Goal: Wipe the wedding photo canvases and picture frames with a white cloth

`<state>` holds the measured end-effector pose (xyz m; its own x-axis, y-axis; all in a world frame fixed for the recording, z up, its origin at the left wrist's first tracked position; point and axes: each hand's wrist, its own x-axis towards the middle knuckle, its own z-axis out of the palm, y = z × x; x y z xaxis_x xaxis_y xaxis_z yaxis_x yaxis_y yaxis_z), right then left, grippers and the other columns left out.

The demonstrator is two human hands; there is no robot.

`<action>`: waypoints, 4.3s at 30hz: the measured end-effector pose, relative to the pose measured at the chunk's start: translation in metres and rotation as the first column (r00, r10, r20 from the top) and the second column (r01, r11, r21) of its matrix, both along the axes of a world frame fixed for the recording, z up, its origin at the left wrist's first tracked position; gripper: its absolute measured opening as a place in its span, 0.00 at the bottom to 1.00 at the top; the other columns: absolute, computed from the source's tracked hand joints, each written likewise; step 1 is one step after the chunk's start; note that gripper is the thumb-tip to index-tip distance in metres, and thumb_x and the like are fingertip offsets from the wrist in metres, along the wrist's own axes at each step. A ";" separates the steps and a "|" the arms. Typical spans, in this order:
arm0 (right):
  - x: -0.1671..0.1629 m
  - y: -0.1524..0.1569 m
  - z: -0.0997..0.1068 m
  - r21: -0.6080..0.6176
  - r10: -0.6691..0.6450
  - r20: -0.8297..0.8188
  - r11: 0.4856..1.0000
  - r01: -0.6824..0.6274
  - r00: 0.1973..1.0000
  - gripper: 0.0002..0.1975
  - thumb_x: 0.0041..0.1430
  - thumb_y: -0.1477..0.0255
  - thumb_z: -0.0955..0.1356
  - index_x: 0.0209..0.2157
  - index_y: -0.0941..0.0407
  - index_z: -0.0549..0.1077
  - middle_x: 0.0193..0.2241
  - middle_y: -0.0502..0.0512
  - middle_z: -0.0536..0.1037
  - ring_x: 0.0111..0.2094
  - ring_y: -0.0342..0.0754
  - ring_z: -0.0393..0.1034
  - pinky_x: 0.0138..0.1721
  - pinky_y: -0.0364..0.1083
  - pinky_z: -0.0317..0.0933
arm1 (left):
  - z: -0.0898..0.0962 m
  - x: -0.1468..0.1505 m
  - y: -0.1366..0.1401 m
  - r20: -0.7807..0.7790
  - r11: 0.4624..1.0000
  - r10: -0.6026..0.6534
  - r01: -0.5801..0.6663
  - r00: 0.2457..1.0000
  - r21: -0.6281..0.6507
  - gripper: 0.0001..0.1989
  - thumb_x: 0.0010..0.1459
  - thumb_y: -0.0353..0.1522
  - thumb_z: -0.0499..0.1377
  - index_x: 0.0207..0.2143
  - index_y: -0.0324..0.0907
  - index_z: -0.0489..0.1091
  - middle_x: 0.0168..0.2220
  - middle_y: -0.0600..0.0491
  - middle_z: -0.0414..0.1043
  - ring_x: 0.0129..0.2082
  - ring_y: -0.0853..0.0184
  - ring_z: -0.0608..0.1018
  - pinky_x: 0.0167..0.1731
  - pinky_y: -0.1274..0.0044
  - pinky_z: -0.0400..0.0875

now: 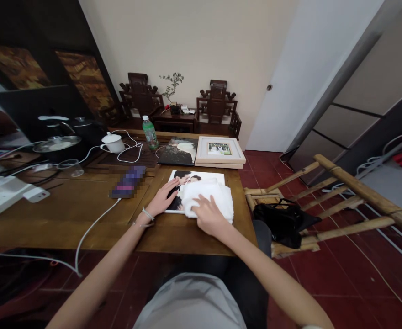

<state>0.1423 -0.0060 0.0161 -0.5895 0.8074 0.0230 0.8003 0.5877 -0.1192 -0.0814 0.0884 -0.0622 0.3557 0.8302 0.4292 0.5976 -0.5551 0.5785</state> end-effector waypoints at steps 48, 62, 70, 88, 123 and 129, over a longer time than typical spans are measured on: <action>-0.046 0.028 -0.009 0.077 0.265 0.006 0.961 -0.265 0.964 0.19 0.52 0.83 0.61 0.42 0.57 0.74 0.61 0.55 0.60 0.64 0.58 0.44 0.60 0.66 0.41 | 0.027 0.001 -0.021 0.354 0.998 0.038 -0.056 0.935 0.041 0.27 0.66 0.43 0.38 0.61 0.39 0.57 0.62 0.49 0.57 0.63 0.63 0.59 0.62 0.67 0.51; 0.022 0.032 -0.007 0.078 -0.128 0.025 0.989 0.126 0.991 0.20 0.48 0.84 0.60 0.43 0.61 0.72 0.58 0.68 0.63 0.62 0.59 0.49 0.58 0.63 0.45 | 0.016 0.005 -0.013 0.014 0.998 -0.045 0.044 0.999 0.044 0.21 0.65 0.38 0.46 0.57 0.42 0.63 0.59 0.50 0.62 0.61 0.62 0.62 0.61 0.66 0.56; -0.032 0.100 0.011 0.053 -0.128 0.003 0.990 0.128 0.992 0.17 0.55 0.80 0.59 0.45 0.59 0.71 0.45 0.66 0.73 0.49 0.57 0.65 0.48 0.53 0.56 | 0.011 0.004 -0.009 0.008 0.997 -0.024 0.024 1.000 0.074 0.19 0.63 0.36 0.49 0.53 0.41 0.68 0.57 0.47 0.66 0.59 0.61 0.65 0.60 0.65 0.58; 0.035 0.088 -0.013 0.108 -0.172 -0.058 0.978 0.178 0.983 0.22 0.47 0.86 0.57 0.44 0.64 0.71 0.55 0.72 0.66 0.63 0.56 0.49 0.59 0.62 0.42 | 0.009 0.005 -0.009 -0.005 0.997 -0.019 0.019 1.000 0.074 0.18 0.63 0.34 0.49 0.53 0.40 0.67 0.57 0.47 0.65 0.59 0.62 0.65 0.60 0.65 0.58; 0.044 0.050 -0.019 0.109 -0.032 0.027 0.994 0.028 0.999 0.22 0.43 0.86 0.58 0.41 0.62 0.73 0.63 0.63 0.55 0.65 0.64 0.39 0.59 0.70 0.39 | 0.008 0.002 -0.008 -0.049 1.000 0.013 -0.014 0.999 -0.017 0.21 0.63 0.35 0.49 0.58 0.46 0.60 0.63 0.48 0.54 0.63 0.60 0.57 0.59 0.60 0.55; 0.042 -0.032 -0.022 0.107 0.087 0.030 0.990 -0.090 0.996 0.20 0.43 0.86 0.59 0.35 0.60 0.74 0.64 0.59 0.53 0.65 0.64 0.35 0.59 0.71 0.37 | 0.006 0.002 -0.008 -0.026 1.000 0.004 -0.004 1.000 0.007 0.21 0.63 0.34 0.49 0.58 0.47 0.60 0.63 0.48 0.55 0.63 0.60 0.58 0.59 0.59 0.55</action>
